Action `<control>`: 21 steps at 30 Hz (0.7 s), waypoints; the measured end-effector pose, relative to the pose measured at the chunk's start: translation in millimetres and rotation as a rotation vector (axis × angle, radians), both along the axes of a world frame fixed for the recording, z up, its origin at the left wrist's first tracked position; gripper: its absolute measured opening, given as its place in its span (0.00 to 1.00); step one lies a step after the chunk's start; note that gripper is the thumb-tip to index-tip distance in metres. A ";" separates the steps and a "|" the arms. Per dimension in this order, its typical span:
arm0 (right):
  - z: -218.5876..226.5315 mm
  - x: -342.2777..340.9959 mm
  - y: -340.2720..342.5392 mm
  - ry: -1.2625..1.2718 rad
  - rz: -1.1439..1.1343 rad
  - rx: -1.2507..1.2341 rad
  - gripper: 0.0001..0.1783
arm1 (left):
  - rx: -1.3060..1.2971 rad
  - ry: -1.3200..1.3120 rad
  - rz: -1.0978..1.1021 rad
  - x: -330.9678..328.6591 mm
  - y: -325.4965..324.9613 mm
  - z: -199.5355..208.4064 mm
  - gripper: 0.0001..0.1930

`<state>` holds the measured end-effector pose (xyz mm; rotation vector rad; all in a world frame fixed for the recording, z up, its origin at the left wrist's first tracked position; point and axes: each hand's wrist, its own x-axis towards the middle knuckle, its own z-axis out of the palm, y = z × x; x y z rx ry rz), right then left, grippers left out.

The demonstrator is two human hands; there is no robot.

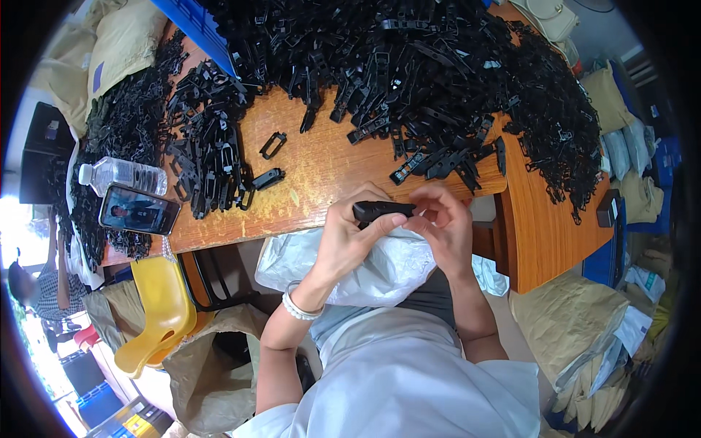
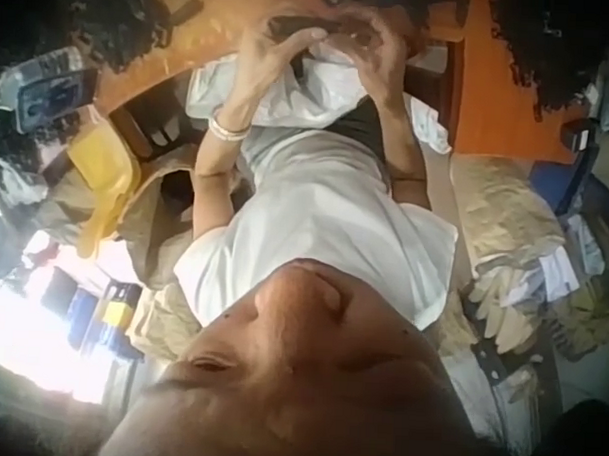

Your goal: Assembling small black plastic components by hand at a workstation.

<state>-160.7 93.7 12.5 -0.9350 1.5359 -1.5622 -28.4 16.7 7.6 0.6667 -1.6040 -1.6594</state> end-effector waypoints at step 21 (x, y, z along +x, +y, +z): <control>-16.2 -2.8 11.8 -0.155 0.085 0.016 0.11 | -0.573 -1.104 0.571 0.7 -176.7 -1.1 0.10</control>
